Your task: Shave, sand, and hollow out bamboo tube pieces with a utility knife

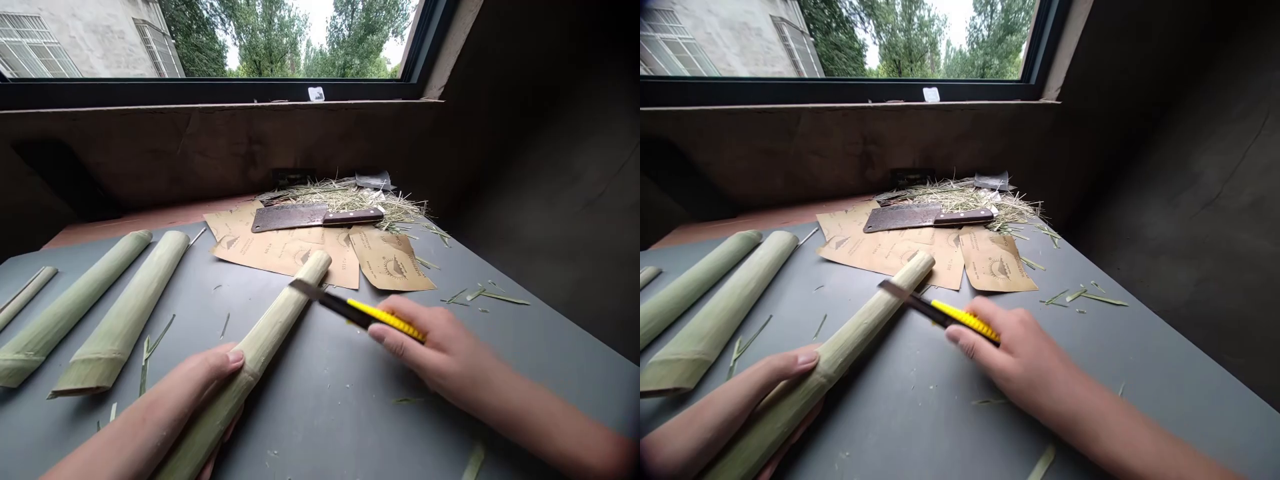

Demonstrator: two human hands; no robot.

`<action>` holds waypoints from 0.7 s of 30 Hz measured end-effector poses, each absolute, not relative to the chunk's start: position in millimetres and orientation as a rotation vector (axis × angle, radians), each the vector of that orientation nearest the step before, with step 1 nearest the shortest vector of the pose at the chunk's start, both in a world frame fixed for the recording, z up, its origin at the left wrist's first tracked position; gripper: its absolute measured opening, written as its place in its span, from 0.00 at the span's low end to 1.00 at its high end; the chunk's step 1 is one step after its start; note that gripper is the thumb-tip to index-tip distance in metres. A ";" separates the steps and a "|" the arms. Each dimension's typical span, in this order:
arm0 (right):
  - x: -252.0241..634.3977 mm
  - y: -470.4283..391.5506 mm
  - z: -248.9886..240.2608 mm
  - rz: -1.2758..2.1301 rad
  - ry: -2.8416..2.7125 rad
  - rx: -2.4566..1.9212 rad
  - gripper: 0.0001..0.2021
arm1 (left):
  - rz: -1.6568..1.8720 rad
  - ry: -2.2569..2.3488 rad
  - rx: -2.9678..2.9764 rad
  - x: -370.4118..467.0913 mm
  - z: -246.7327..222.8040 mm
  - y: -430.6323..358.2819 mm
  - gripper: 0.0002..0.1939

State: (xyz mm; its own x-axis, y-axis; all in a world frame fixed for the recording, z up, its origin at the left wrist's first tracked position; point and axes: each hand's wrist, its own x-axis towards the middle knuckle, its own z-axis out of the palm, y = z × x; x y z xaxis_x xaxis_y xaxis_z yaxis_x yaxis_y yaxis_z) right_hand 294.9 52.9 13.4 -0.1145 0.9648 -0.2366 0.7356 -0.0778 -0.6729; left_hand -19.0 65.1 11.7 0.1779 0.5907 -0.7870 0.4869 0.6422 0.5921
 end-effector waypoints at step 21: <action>283.9 39.1 4.5 0.773 -1.958 -1.885 0.19 | 0.168 1.444 0.899 -21.1 16.8 62.3 0.26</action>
